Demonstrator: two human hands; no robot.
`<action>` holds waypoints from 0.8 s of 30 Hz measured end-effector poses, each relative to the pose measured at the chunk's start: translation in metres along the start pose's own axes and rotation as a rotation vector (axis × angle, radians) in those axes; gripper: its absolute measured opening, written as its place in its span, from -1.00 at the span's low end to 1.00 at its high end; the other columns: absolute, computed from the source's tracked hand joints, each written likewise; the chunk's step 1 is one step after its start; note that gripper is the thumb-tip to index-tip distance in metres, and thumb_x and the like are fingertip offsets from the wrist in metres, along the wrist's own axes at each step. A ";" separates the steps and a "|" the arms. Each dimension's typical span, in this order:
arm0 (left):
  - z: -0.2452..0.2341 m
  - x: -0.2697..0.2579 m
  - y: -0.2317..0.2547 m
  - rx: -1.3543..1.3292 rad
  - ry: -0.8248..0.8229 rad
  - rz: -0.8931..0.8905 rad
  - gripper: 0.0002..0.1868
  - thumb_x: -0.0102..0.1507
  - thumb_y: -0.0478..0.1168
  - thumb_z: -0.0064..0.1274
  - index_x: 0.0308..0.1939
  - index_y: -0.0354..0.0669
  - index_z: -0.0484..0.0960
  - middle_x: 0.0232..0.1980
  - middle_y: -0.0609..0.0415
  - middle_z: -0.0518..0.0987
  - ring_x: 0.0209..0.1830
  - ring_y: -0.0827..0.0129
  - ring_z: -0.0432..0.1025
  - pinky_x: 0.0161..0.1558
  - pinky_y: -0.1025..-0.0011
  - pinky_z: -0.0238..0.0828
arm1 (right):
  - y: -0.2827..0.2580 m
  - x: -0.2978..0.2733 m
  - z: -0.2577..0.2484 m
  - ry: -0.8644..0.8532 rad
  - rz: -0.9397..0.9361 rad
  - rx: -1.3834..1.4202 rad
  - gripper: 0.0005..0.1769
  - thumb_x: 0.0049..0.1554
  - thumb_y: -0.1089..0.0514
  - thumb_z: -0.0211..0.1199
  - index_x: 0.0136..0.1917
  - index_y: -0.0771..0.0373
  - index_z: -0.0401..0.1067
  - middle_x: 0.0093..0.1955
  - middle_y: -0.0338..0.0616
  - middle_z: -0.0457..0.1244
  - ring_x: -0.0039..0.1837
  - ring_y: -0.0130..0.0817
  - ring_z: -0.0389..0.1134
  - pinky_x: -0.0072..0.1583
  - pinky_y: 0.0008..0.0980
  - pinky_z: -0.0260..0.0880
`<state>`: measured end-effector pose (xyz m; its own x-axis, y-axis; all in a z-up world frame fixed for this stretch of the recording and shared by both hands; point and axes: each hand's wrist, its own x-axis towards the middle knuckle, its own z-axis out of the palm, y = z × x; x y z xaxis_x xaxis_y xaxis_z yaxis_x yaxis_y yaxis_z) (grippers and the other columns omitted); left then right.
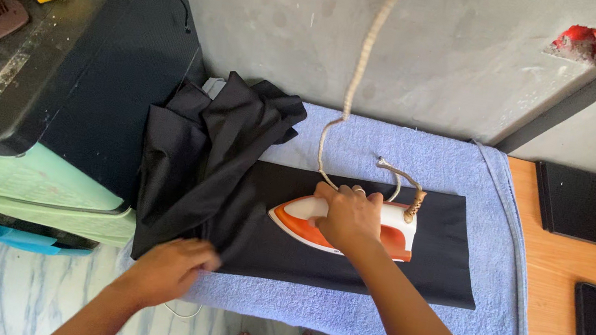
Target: The person irons a pair of black trousers on a blue towel-covered surface using a handheld iron. They smooth the fabric with their hands, move the iron back and forth, and reposition the trousers to iron different sections before folding them.
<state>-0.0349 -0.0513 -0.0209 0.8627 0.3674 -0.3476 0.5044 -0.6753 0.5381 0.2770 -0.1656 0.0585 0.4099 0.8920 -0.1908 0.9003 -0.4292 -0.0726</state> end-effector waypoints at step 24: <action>0.001 -0.003 0.020 0.053 -0.078 0.070 -0.61 0.29 0.06 0.05 -0.33 -0.21 0.66 -0.11 0.06 0.56 0.07 0.18 0.38 0.15 0.23 0.29 | 0.046 0.001 0.000 -0.107 0.139 -0.090 -0.43 -0.02 -0.31 0.43 0.22 -0.25 0.39 0.12 -0.26 0.38 0.28 -0.17 0.35 0.25 0.17 0.15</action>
<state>-0.0277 -0.0667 -0.0096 0.8890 0.2687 -0.3708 0.4389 -0.7313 0.5221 0.3187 -0.1847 0.0553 0.5179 0.8026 -0.2961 0.8474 -0.5288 0.0488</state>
